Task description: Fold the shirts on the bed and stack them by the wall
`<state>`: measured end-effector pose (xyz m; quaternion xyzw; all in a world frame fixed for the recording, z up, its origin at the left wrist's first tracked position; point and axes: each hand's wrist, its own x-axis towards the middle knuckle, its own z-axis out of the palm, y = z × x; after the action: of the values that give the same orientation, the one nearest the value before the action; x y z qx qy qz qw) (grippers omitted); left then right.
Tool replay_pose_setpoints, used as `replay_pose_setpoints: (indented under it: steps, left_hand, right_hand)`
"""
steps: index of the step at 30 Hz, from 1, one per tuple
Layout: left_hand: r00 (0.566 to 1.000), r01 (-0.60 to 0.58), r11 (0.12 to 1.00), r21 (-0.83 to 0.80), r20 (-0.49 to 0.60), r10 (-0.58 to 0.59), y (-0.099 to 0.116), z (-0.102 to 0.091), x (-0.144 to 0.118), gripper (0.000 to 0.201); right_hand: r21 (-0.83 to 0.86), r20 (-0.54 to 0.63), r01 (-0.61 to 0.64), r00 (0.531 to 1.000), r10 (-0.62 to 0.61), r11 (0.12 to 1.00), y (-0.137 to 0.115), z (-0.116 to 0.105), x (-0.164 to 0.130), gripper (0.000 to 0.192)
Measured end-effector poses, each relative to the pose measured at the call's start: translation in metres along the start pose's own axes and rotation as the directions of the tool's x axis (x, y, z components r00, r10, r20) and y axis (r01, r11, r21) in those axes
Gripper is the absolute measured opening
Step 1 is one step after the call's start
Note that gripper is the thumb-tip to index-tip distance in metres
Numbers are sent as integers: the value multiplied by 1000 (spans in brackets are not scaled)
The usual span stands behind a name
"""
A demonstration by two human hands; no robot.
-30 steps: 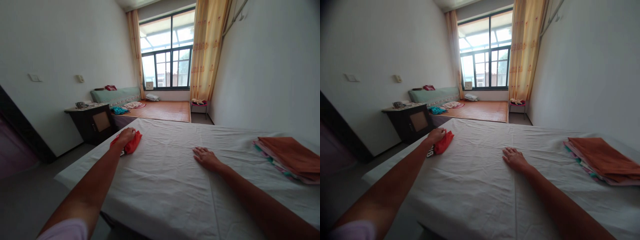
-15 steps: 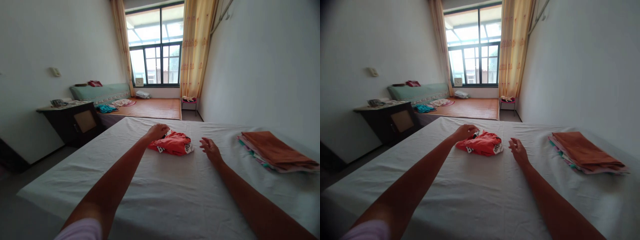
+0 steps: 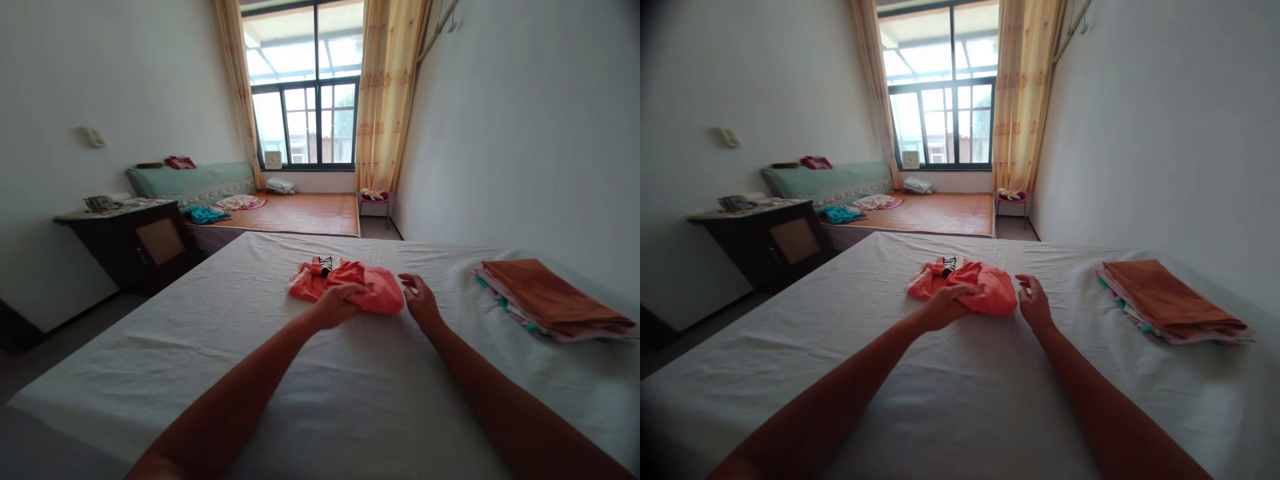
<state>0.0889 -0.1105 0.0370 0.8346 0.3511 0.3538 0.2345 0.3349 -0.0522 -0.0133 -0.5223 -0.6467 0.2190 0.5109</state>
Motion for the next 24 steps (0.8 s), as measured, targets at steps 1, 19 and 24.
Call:
replay_pose_setpoints:
  steps: [1,19,24]
  left_hand:
    - [993,-78,996,-53,85,82,6,10,-1,41]
    - [976,217,691,690,-134,-172,-83,-20,-17,55]
    - [985,151,667,730,-54,-164,-68,-11,-1,27]
  right_hand:
    - [65,44,8,999,-11,998,-6,-4,-2,33]
    - [-164,-411,-129,910,51,978,71,-72,39,35]
    - [-440,18,262,959,-284,859,11,-42,18,33]
